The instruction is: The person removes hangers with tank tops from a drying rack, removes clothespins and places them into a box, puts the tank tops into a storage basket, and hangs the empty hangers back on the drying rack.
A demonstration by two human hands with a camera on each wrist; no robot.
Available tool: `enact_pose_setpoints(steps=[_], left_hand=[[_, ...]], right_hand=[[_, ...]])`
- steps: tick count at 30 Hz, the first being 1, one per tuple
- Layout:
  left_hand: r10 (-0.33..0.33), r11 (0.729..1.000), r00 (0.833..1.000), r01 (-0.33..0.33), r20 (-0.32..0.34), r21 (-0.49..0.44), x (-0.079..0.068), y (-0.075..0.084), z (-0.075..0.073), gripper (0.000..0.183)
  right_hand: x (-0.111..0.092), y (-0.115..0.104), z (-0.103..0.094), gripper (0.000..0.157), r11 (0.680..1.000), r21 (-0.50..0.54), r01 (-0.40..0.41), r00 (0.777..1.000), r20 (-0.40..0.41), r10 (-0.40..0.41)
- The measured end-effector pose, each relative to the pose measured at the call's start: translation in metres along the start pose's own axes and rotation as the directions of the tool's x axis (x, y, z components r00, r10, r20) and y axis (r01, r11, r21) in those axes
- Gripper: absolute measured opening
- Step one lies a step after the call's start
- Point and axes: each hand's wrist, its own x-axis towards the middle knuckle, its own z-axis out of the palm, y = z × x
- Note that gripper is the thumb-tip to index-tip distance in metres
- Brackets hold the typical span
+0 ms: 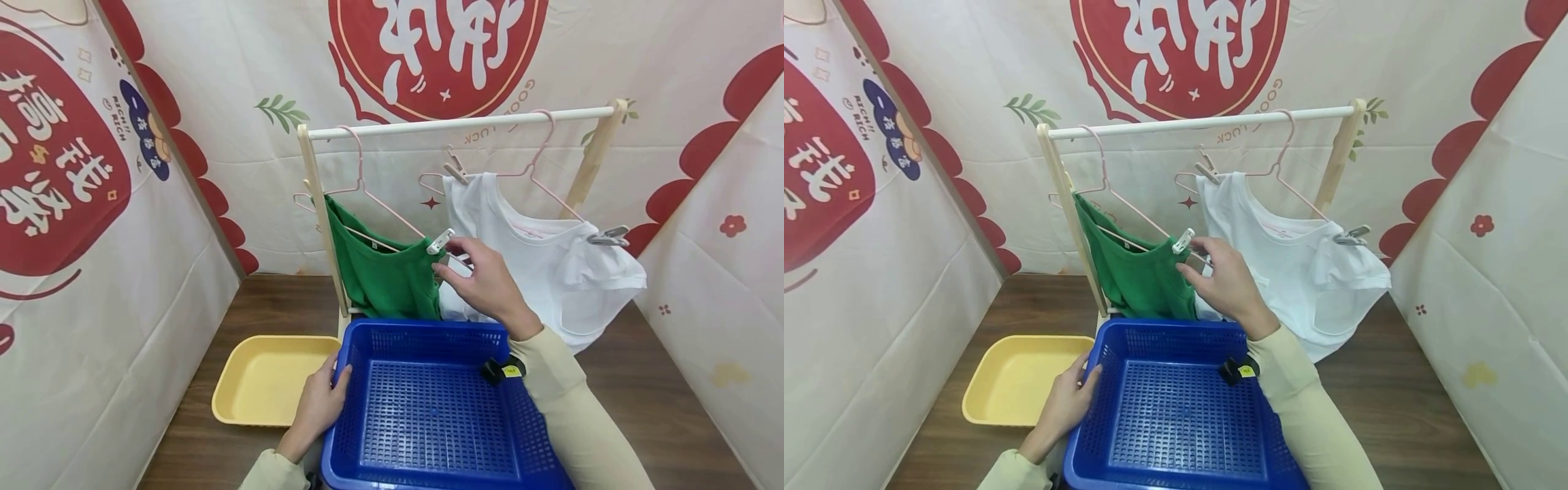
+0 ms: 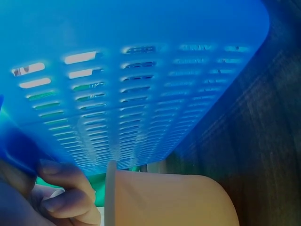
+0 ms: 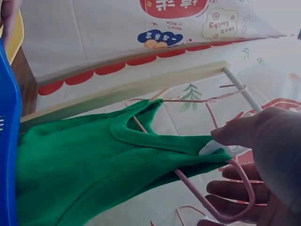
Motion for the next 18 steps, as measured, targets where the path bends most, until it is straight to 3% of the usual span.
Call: enact_pose_setpoints(steps=[8, 18], left_hand=[[-0.01, 1.0, 1.0, 0.01, 0.002, -0.005, -0.002, 0.002, -0.001, 0.043], [-0.01, 1.0, 1.0, 0.01, -0.005, -0.01, -0.002, 0.003, 0.0, 0.043]], right_hand=[[0.007, -0.002, 0.006, 0.023, 1.0, 0.015, 0.008, 1.0, 0.02, -0.008], [0.015, -0.007, 0.012, 0.038, 0.998, 0.061, -0.017, 0.997, 0.072, 0.013]])
